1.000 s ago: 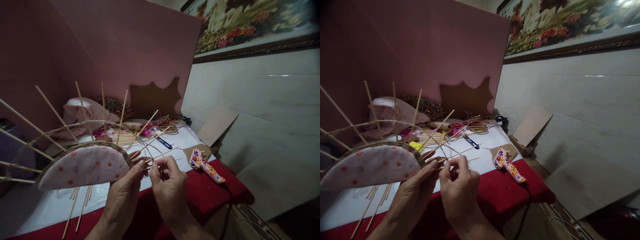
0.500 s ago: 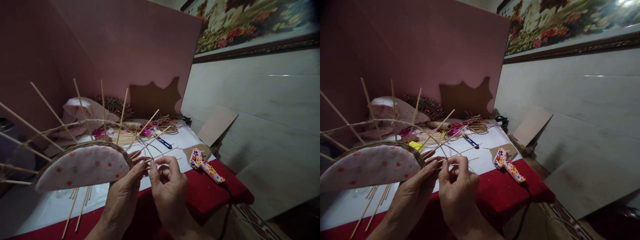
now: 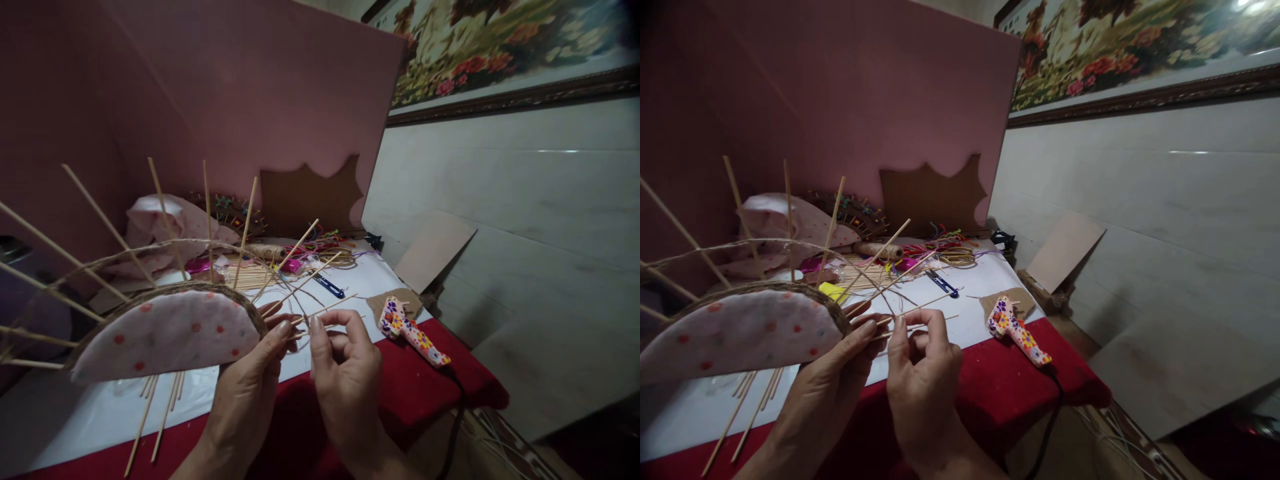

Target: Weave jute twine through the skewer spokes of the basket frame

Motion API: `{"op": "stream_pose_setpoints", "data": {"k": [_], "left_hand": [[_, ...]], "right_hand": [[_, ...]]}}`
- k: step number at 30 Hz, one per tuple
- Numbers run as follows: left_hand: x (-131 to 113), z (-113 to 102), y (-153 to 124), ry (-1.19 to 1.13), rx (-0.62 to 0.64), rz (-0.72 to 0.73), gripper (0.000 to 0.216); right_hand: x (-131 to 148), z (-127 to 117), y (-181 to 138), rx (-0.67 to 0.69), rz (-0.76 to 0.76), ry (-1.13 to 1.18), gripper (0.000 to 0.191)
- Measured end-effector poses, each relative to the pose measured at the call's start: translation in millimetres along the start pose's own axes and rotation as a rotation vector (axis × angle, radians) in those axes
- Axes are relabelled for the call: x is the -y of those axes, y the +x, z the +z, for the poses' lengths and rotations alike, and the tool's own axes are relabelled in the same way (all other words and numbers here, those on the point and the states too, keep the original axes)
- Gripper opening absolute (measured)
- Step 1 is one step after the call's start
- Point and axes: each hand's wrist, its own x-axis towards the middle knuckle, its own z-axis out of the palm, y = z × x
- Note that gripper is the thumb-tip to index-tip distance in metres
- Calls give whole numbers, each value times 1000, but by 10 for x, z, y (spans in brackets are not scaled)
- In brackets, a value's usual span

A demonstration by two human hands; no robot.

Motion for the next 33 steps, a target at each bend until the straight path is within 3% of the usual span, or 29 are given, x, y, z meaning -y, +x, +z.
{"op": "stream_pose_setpoints", "data": {"k": [2,7,10,20,26,33], "left_hand": [[-3,9,2,-24,-24,-24,38],[-9,23,3,-52,-30,-53,38],[-16,25,-2,-69,-2,-60,36],[-2,0,12,-33,1,-38,47],[-23,17,-6,-76,32,-49,45],[4,-1,13,-19,-14,-31,46]], "right_hand": [[-29,-43,-20,-36,-105,-50,8],[-126,-103,-46,-95,-590,-291,21],[-156,-92,-49,-89,-703,-357,27],[-183,-73,-24,-102,-696,-369,34],[-166,-67,-32,-35,-700,-368,32],[-182,-78,-29,-105,-665,-339,32]]}}
